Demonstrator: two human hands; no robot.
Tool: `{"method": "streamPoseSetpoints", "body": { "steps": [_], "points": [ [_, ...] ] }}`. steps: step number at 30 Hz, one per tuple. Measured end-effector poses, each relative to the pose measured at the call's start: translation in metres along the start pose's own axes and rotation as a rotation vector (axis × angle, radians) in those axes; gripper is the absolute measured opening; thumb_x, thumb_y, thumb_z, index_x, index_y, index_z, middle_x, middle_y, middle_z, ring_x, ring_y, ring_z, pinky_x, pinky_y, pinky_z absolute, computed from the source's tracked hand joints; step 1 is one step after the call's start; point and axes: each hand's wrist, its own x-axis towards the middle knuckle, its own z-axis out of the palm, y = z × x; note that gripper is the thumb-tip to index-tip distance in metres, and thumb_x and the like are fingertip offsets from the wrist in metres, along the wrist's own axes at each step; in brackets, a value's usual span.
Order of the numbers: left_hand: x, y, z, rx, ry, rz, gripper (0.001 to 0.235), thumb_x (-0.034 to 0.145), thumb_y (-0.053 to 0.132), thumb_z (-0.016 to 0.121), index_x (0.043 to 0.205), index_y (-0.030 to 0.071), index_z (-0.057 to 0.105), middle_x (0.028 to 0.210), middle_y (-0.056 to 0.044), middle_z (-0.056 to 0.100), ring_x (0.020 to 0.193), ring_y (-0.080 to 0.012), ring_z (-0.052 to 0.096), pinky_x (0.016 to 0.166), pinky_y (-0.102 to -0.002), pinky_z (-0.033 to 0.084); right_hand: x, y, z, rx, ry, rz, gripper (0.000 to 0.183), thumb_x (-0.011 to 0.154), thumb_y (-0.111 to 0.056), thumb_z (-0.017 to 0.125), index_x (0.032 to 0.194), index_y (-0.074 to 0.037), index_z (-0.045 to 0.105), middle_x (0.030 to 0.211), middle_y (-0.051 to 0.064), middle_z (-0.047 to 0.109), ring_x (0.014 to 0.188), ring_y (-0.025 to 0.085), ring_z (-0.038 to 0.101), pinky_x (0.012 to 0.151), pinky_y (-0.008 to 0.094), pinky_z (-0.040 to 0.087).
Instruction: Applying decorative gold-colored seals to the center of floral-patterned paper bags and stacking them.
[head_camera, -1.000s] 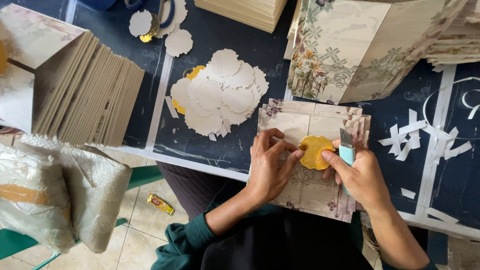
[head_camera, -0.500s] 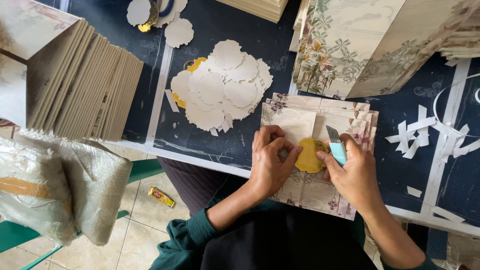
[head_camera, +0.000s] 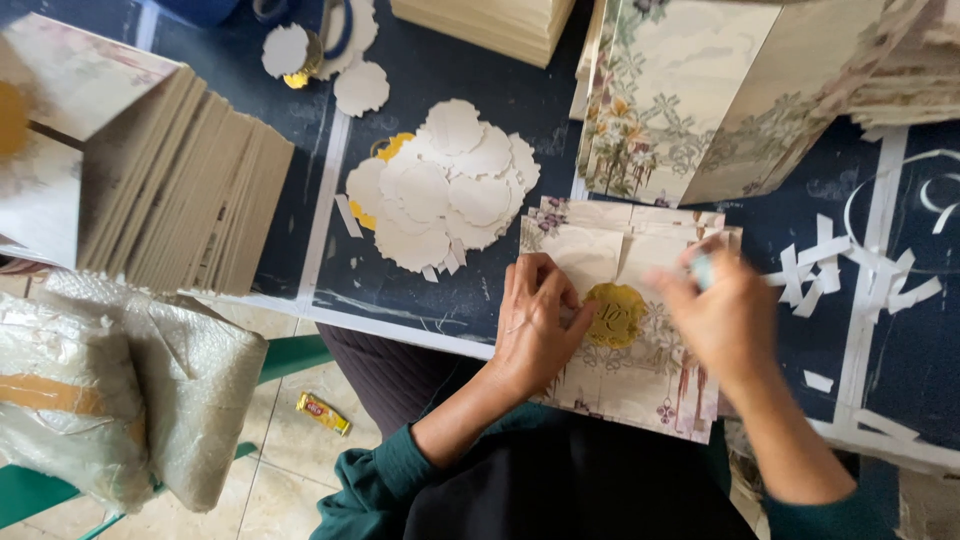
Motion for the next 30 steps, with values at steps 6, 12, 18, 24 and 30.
{"method": "streamPoseSetpoints", "body": {
  "steps": [6,12,18,24,30],
  "points": [
    [0.047,-0.023,-0.046,0.130,0.198,0.036,0.026,0.075,0.014,0.074,0.087,0.005,0.052,0.097,-0.014,0.047,0.091,-0.0311,0.050,0.075,-0.039,0.044,0.091,0.080,-0.015,-0.108,0.556,-0.267,0.075,0.074,-0.028,0.105,0.104,0.005,0.045,0.099,0.020,0.060,0.085,0.035,0.059,0.076,0.043,0.045],
    [0.137,-0.097,-0.091,0.506,0.217,-0.243,0.042,0.080,0.035,0.071,0.109,0.007,0.059,0.114,-0.015,0.049,0.102,-0.0319,0.045,0.084,-0.039,0.040,0.108,0.130,-0.016,-0.246,0.671,-0.223,0.053,0.083,-0.028,0.110,0.097,-0.001,0.067,0.083,0.010,0.069,0.067,0.023,0.060,0.057,0.037,0.045],
    [0.162,-0.113,-0.085,0.564,0.088,-0.300,0.043,0.069,0.036,0.080,0.100,0.013,0.060,0.112,-0.010,0.046,0.104,-0.0329,0.041,0.082,-0.045,0.036,0.063,0.115,-0.043,0.403,0.632,-0.032,0.032,0.097,0.002,0.087,0.098,-0.003,0.055,0.082,0.006,0.055,0.067,0.013,0.046,0.062,0.027,0.036],
    [0.152,-0.114,-0.068,0.658,0.156,-0.380,0.055,0.069,0.054,0.075,0.105,0.015,0.057,0.113,-0.006,0.052,0.105,-0.0287,0.045,0.083,-0.042,0.034,0.037,0.083,-0.056,0.812,0.488,0.379,0.024,0.095,-0.017,0.071,0.101,-0.020,0.048,0.084,-0.003,0.053,0.053,0.001,0.039,0.045,0.016,0.032],
    [0.152,-0.104,-0.067,0.668,0.185,-0.360,0.060,0.063,0.051,0.083,0.104,0.018,0.054,0.108,-0.004,0.051,0.102,-0.0275,0.045,0.081,-0.041,0.031,0.081,0.089,-0.055,0.051,0.680,-0.397,0.033,0.090,0.019,0.087,0.098,0.012,0.056,0.096,0.025,0.056,0.080,0.035,0.056,0.065,0.043,0.044]
  ]
}}
